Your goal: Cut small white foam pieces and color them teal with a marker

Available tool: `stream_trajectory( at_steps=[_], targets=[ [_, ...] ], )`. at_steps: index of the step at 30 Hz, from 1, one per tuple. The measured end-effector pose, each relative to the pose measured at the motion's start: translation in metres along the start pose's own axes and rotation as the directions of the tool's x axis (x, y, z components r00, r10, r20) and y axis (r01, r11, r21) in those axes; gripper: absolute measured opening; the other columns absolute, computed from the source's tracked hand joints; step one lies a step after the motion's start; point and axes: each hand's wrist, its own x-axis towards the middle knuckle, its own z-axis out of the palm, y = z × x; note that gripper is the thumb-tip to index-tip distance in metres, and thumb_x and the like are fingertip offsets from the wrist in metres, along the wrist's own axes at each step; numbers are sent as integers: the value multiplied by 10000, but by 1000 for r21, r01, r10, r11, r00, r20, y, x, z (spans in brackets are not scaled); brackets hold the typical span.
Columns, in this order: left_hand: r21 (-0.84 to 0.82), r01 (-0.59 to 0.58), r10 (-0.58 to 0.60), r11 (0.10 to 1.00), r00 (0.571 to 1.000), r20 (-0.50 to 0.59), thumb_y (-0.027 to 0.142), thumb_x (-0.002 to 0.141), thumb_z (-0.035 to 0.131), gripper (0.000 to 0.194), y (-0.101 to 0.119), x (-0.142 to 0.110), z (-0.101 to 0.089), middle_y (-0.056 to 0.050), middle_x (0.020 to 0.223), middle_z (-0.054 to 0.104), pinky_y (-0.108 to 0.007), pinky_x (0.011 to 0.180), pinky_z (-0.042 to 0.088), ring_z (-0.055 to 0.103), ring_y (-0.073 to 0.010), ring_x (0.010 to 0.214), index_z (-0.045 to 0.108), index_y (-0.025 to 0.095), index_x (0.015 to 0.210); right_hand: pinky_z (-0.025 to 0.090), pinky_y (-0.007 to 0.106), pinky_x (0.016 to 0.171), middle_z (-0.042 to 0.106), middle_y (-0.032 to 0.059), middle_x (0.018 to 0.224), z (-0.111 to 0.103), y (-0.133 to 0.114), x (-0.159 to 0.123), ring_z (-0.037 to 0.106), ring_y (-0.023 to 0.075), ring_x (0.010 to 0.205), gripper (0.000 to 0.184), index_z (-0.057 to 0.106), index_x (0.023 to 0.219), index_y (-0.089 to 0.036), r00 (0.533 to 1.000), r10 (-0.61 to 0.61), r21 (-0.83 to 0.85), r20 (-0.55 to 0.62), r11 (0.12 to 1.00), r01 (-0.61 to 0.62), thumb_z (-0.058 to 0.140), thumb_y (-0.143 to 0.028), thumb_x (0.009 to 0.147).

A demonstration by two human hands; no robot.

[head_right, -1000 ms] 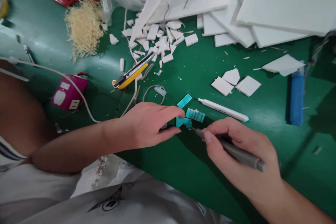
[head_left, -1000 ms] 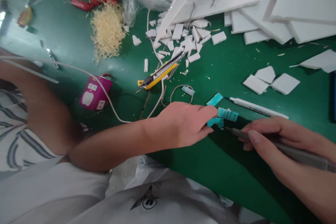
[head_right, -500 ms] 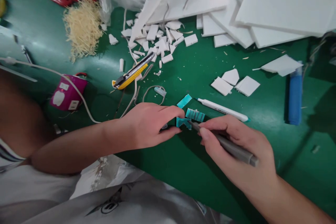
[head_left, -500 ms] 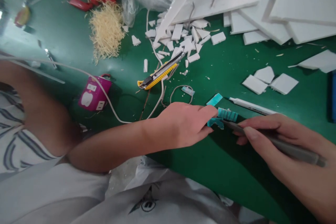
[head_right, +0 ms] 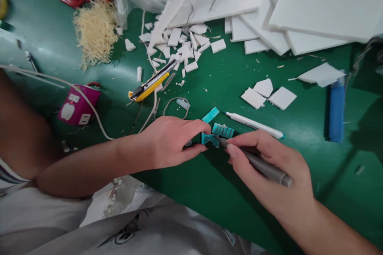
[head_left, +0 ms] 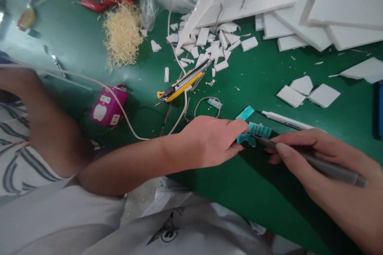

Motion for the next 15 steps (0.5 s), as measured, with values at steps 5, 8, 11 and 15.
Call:
stream_trajectory(
  at_steps=[5, 8, 11, 15],
  targets=[
    [-1, 7, -7, 1000, 1000, 3, 385, 966, 536, 309, 0, 1, 0, 22, 766, 691, -246, 581, 426, 684, -182, 718, 543, 228, 1232, 564, 235, 509, 738, -19, 656, -1, 1, -1, 696, 154, 563, 166, 720, 777, -279, 999, -46, -1, 7, 999, 46, 680, -435, 820],
    [4, 6, -6, 1000, 1000, 4, 392, 967, 529, 315, 0, 1, 0, 24, 755, 685, -249, 571, 414, 676, -180, 700, 550, 227, 1235, 548, 216, 501, 727, -26, 636, -2, 1, -1, 683, 138, 552, 162, 711, 758, -279, 999, -49, 18, 14, 999, 48, 672, -419, 829],
    [3, 7, -7, 1000, 1000, 0, 383, 966, 525, 311, 0, 0, 0, 20, 767, 687, -258, 573, 423, 673, -182, 703, 555, 224, 1232, 536, 223, 475, 725, -13, 629, -2, 0, -1, 674, 142, 535, 200, 714, 749, -265, 999, -25, 26, 30, 999, 24, 661, -441, 829],
    [-2, 7, -7, 1000, 1000, 6, 382, 964, 534, 310, 0, 0, -1, 21, 760, 686, -258, 579, 427, 674, -184, 696, 549, 228, 1232, 537, 231, 457, 726, -12, 627, 0, -3, -1, 666, 149, 512, 183, 712, 738, -270, 999, -23, 16, 29, 1000, 23, 668, -430, 815]
  ],
)
